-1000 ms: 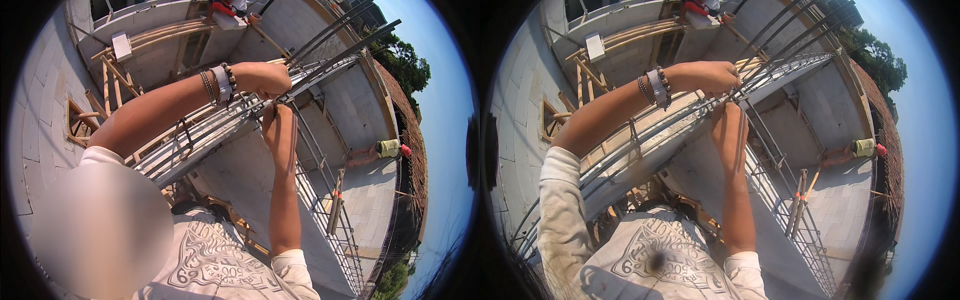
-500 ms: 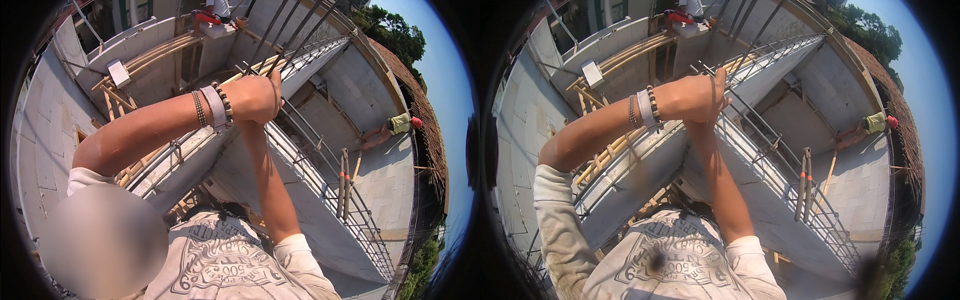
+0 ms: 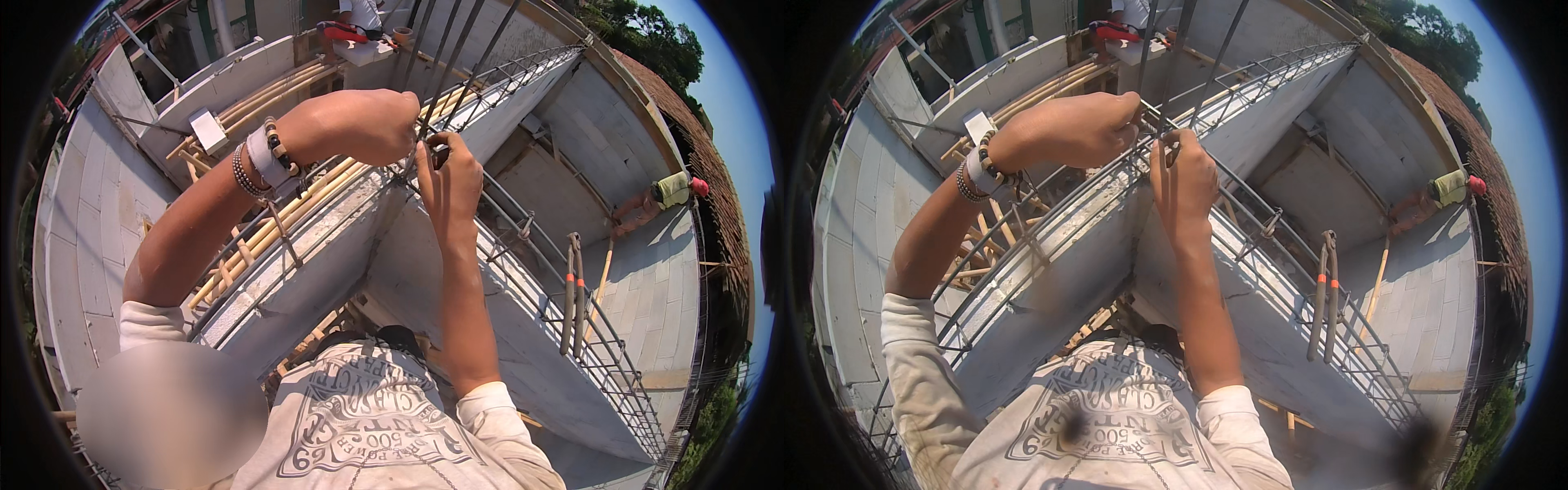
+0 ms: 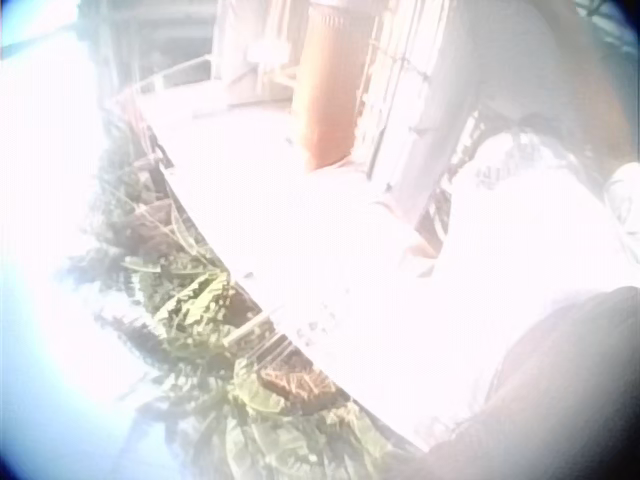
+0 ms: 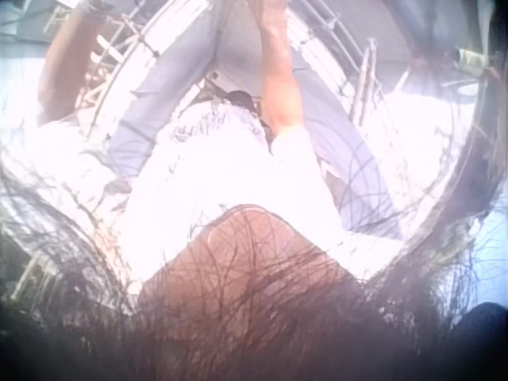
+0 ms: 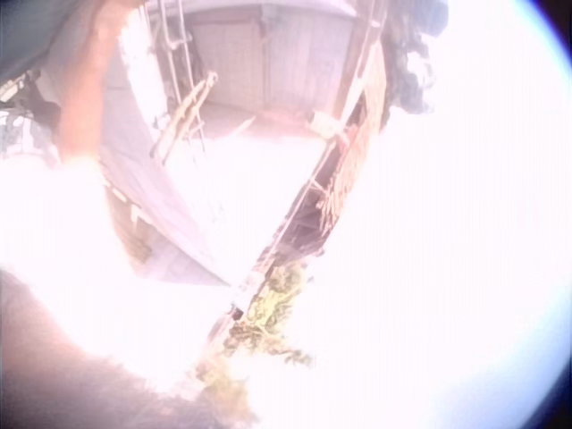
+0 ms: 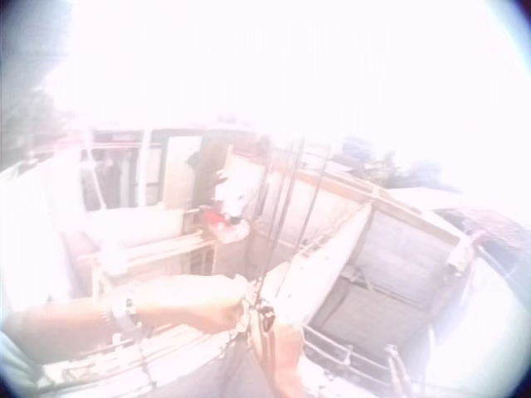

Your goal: The person secures rebar intersections by hand using wire and a pair of end-cutting pliers while working on a building structure.

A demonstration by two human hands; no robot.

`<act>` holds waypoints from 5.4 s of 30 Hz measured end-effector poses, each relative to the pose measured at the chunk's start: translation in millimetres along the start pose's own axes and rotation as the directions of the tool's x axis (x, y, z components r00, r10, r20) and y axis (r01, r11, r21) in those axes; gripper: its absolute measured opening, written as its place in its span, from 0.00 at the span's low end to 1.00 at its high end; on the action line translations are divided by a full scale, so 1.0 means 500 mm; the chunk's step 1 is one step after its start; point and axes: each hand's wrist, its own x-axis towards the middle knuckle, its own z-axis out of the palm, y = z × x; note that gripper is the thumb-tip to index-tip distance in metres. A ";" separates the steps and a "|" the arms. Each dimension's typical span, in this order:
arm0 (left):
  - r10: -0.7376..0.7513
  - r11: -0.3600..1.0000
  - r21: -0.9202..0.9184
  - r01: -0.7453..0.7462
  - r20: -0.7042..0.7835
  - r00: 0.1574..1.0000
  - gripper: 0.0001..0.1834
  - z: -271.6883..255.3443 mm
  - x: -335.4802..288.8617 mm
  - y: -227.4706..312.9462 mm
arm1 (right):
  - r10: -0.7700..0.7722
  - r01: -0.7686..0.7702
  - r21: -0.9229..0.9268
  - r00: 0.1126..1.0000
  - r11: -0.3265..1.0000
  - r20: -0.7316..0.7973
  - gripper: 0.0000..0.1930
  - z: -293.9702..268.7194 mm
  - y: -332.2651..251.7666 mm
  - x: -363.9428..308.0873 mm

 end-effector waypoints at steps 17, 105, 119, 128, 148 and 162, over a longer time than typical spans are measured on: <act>0.023 0.995 -0.094 -0.028 -0.051 0.998 0.23 0.070 -0.102 0.002 | -0.408 0.383 -0.258 0.912 0.887 -0.049 0.10 0.037 0.030 0.028; 0.237 0.958 -0.139 -0.249 -0.100 0.966 0.10 0.150 -0.160 -0.117 | 0.354 -0.269 -0.791 0.932 0.549 -0.072 0.20 -0.466 0.076 -0.324; 0.146 0.954 -0.283 -0.101 0.143 0.979 0.13 0.134 -0.149 -0.113 | 0.634 -0.483 0.673 0.773 0.560 0.027 0.11 -0.313 -0.081 -0.398; 0.062 0.912 -0.408 0.050 0.257 0.964 0.16 0.098 -0.141 -0.114 | 0.229 -0.770 0.635 0.608 -0.067 0.761 0.31 -0.130 -0.086 -0.326; 0.054 0.621 -0.774 0.123 0.199 0.979 0.17 0.068 -0.124 -0.130 | -0.011 -0.736 0.640 0.658 -0.221 0.753 0.27 -0.080 -0.075 -0.138; 0.039 0.674 -0.723 0.152 0.241 0.970 0.15 0.062 -0.139 -0.101 | 0.111 -0.654 0.628 0.650 -0.423 0.752 0.14 -0.027 -0.112 -0.131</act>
